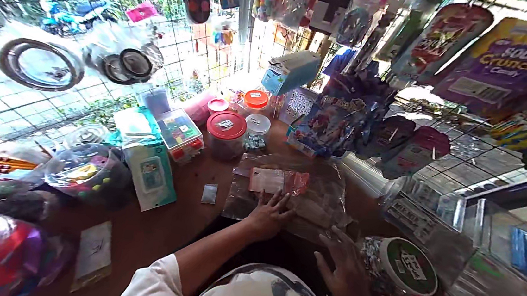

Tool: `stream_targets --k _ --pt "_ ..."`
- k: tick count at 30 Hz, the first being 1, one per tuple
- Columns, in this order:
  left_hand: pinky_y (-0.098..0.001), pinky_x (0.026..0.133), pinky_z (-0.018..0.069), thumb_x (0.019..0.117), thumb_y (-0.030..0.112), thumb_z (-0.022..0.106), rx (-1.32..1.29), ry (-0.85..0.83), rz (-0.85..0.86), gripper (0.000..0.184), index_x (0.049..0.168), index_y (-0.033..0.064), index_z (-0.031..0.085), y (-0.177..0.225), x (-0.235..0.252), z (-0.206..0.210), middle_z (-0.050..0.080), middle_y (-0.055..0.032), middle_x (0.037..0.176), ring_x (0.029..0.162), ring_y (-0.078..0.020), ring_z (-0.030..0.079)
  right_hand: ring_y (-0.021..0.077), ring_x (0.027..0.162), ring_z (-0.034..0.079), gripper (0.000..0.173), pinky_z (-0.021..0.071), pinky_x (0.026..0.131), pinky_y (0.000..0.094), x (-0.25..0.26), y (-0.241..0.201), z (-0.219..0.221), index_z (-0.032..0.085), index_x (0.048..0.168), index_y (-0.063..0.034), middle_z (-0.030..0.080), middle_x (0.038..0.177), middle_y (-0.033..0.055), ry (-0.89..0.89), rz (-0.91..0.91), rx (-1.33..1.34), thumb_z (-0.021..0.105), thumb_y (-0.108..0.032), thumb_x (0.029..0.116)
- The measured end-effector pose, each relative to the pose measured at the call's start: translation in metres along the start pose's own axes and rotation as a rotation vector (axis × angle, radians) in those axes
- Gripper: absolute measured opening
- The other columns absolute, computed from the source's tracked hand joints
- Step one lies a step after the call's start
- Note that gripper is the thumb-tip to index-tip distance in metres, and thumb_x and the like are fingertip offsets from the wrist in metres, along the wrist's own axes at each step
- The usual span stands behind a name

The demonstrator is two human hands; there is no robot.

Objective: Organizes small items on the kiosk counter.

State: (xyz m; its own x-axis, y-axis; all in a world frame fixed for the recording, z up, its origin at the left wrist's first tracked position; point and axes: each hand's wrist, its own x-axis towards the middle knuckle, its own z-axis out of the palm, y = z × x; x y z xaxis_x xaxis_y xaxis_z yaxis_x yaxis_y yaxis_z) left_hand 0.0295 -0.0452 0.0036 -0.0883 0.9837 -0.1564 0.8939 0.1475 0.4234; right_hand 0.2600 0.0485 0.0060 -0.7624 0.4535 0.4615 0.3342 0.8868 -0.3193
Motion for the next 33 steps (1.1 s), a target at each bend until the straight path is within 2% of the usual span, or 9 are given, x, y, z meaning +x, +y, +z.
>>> stream_targets --k 4,9,13,15,17,20,25,28,33 --pt "-0.0751 0.118 0.0055 0.1111 0.023 0.039 -0.106 -0.005 -0.056 0.046 0.156 0.0170 0.044 -0.004 0.010 -0.018 0.031 -0.0114 0.167 0.157 -0.0351 0.017 0.0519 0.113 0.064 0.037 0.0521 0.091 0.0640 -0.014 0.015 0.023 0.077 0.110 -0.0010 0.064 0.129 0.0292 -0.011 -0.006 -0.007 0.062 -0.028 0.0886" --pt "-0.0747 0.118 0.0034 0.1092 0.019 0.040 -0.152 0.008 -0.094 0.048 0.158 0.0182 0.041 -0.005 0.023 -0.022 0.030 -0.0112 0.167 0.158 -0.0340 0.015 0.0504 0.121 0.060 0.036 0.0491 0.100 0.0591 -0.030 0.034 0.044 0.076 0.110 -0.0029 0.064 0.128 0.0316 0.144 -0.045 -0.089 0.059 -0.028 0.0911" --pt "-0.0790 0.115 0.0006 0.0998 0.042 0.063 -0.055 -0.117 -0.046 0.068 0.159 0.0202 0.038 0.000 0.022 -0.026 0.016 -0.0184 0.170 0.158 -0.0414 0.005 0.0392 0.129 0.055 0.033 0.0429 0.109 0.0459 -0.038 0.044 0.052 0.072 0.112 -0.0110 0.063 0.127 0.0258 0.267 -0.090 -0.120 0.052 -0.034 0.0991" --pt "-0.0749 0.118 0.0079 0.0901 0.050 0.075 -0.076 -0.147 -0.008 0.083 0.159 0.0200 0.039 -0.002 0.020 -0.048 0.017 -0.0192 0.170 0.157 -0.0420 0.010 0.0415 0.125 0.059 0.032 0.0451 0.106 0.0491 -0.038 0.042 0.051 0.074 0.109 -0.0090 0.066 0.125 0.0262 0.262 -0.085 -0.111 0.053 -0.031 0.0985" --pt "-0.0690 0.118 0.0229 0.0866 0.039 0.081 -0.147 0.020 -0.012 0.074 0.151 0.0159 0.052 -0.014 0.025 -0.078 0.032 -0.0194 0.165 0.152 -0.0422 0.028 0.0451 0.119 0.062 0.029 0.0480 0.102 0.0543 -0.036 0.038 0.047 0.077 0.105 -0.0064 0.068 0.122 0.0275 0.233 -0.068 -0.094 0.057 -0.026 0.0954" --pt "-0.0601 0.117 0.0328 0.0930 0.028 0.074 0.002 0.246 -0.213 0.059 0.147 0.0134 0.055 -0.049 0.048 -0.126 0.030 -0.0234 0.164 0.150 -0.0440 0.030 0.0448 0.116 0.064 0.027 0.0485 0.100 0.0547 -0.035 0.036 0.045 0.077 0.104 -0.0061 0.068 0.120 0.0272 0.213 -0.059 -0.084 0.059 -0.023 0.0935" --pt "-0.0752 0.117 0.0112 0.0832 0.022 0.082 0.204 0.174 -0.577 0.092 0.161 0.0193 0.033 -0.100 0.089 -0.170 0.022 -0.0348 0.162 0.150 -0.0567 0.016 0.0451 0.112 0.066 0.022 0.0508 0.099 0.0540 -0.031 0.033 0.041 0.078 0.100 -0.0050 0.070 0.117 0.0267 0.187 -0.044 -0.101 0.064 -0.017 0.0895" --pt "-0.0687 0.115 0.0253 0.0825 0.008 0.077 0.248 0.144 -0.556 0.079 0.154 0.0163 0.044 -0.090 0.101 -0.175 0.043 -0.0347 0.149 0.140 -0.0533 0.038 0.0480 0.111 0.067 0.020 0.0515 0.098 0.0563 -0.028 0.027 0.035 0.079 0.101 -0.0014 0.070 0.116 0.0286 0.126 -0.026 -0.088 0.068 -0.011 0.0867" --pt "-0.0687 0.111 0.0316 0.0891 0.010 0.071 0.208 0.184 -0.456 0.068 0.152 0.0138 0.047 -0.061 0.119 -0.167 0.047 -0.0334 0.146 0.135 -0.0520 0.045 0.0474 0.113 0.067 0.020 0.0523 0.097 0.0572 -0.024 0.021 0.032 0.078 0.103 -0.0009 0.070 0.119 0.0278 0.068 -0.011 -0.081 0.066 -0.013 0.0921"
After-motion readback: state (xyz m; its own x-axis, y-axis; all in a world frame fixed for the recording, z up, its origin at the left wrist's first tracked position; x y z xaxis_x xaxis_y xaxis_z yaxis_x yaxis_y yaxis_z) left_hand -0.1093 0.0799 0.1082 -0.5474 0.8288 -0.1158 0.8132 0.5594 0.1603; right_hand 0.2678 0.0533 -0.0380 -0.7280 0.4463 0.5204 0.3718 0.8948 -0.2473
